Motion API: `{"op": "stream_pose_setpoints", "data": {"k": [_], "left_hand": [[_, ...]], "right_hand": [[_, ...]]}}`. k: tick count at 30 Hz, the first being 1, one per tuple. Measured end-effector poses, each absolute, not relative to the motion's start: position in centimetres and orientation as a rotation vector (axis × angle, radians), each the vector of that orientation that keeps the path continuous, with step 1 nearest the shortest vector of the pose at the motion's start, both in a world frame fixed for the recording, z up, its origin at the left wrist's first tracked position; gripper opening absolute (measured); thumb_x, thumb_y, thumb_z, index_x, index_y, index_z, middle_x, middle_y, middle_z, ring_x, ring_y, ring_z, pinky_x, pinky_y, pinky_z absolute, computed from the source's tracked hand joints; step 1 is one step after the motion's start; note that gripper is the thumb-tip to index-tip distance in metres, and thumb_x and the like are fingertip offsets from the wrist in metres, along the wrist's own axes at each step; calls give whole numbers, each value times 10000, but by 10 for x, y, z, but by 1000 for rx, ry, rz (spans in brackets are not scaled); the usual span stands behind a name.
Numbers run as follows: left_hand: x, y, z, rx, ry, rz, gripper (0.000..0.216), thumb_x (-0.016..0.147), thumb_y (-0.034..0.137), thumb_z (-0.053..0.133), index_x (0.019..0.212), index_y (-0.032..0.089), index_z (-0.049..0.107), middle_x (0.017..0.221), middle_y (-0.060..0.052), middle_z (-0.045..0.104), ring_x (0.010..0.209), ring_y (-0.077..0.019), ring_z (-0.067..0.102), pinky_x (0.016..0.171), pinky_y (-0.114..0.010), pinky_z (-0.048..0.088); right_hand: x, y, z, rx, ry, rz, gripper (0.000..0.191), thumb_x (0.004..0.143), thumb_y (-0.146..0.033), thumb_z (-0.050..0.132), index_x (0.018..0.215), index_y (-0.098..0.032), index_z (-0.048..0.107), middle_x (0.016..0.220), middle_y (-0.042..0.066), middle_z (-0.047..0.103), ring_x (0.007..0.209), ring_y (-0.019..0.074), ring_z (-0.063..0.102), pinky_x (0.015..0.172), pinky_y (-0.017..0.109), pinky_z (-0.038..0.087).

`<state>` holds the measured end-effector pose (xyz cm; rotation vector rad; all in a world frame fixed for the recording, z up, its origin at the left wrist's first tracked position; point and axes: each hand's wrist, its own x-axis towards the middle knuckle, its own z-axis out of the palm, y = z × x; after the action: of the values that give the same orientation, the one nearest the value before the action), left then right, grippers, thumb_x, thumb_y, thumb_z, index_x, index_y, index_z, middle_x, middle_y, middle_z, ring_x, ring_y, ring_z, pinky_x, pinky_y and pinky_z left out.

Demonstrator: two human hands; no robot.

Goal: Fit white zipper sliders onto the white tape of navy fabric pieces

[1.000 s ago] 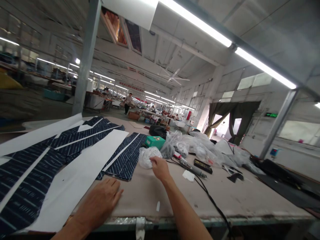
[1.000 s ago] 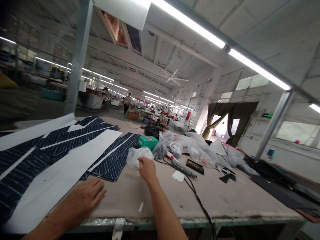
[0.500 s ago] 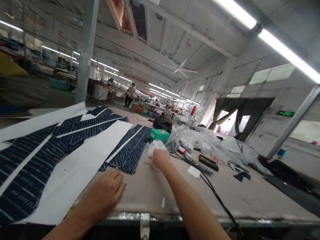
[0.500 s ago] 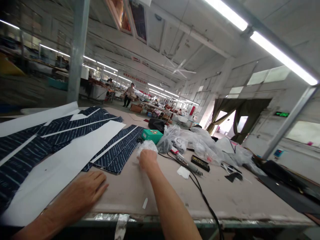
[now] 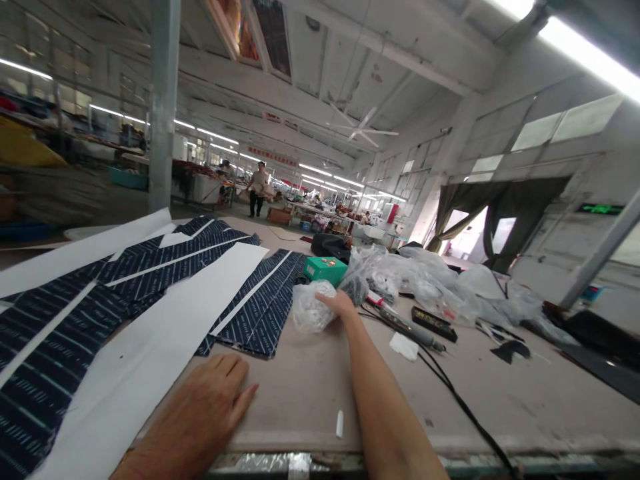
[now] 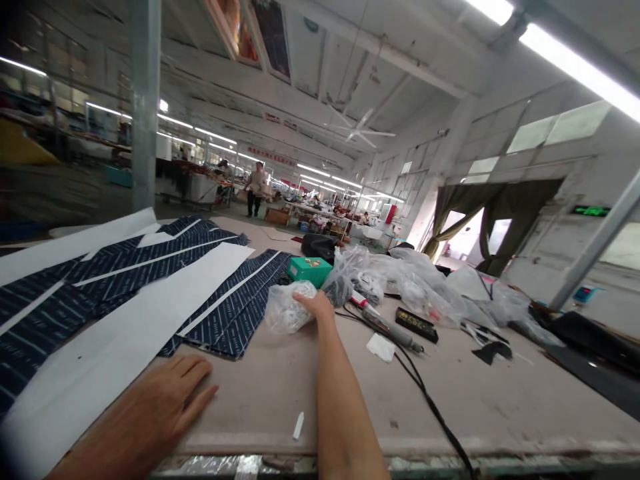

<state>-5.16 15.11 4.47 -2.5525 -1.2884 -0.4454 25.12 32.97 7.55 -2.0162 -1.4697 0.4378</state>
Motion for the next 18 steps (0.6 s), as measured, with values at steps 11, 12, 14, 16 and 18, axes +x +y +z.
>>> {"op": "stream_pose_setpoints", "data": {"k": [11,12,14,16,18], "left_hand": [[-58,159,30,-2574,-1274,-608,314,997,196,446,879,210,737,940,-111,736,891,-306,651,825,-499,505],[-58,159,30,-2572,-1249,-621,318,991,185,447,866,210,738,930,-112,733,883,-309,646,815,-495,503],[-58,158,30,-2589,-1237,-588,341,993,169,429,873,207,746,931,-119,732,890,-325,647,817,-517,510],[-57,158,31,-2615,-1284,-520,345,998,173,424,919,195,758,966,-135,740,926,-347,656,829,-552,526],[-57,157,33,-2624,-1304,-454,346,995,163,424,963,185,768,1020,-155,747,981,-368,660,852,-580,536]], "right_hand": [[244,321,64,-1708,-1460,157,298,996,-348,687,1233,-169,664,1242,90,694,1088,259,692,937,480,592],[246,321,65,-1702,-1443,145,294,999,-349,683,1229,-168,665,1234,88,696,1078,257,695,930,475,595],[253,323,67,-1704,-1414,128,278,1002,-349,678,1207,-162,672,1210,82,703,1048,252,703,909,461,604],[260,324,68,-1709,-1401,113,269,1002,-347,678,1192,-157,676,1191,77,707,1027,248,708,893,451,609],[266,325,66,-1716,-1403,95,269,1004,-349,675,1193,-156,675,1191,77,707,1027,247,707,889,449,610]]}}
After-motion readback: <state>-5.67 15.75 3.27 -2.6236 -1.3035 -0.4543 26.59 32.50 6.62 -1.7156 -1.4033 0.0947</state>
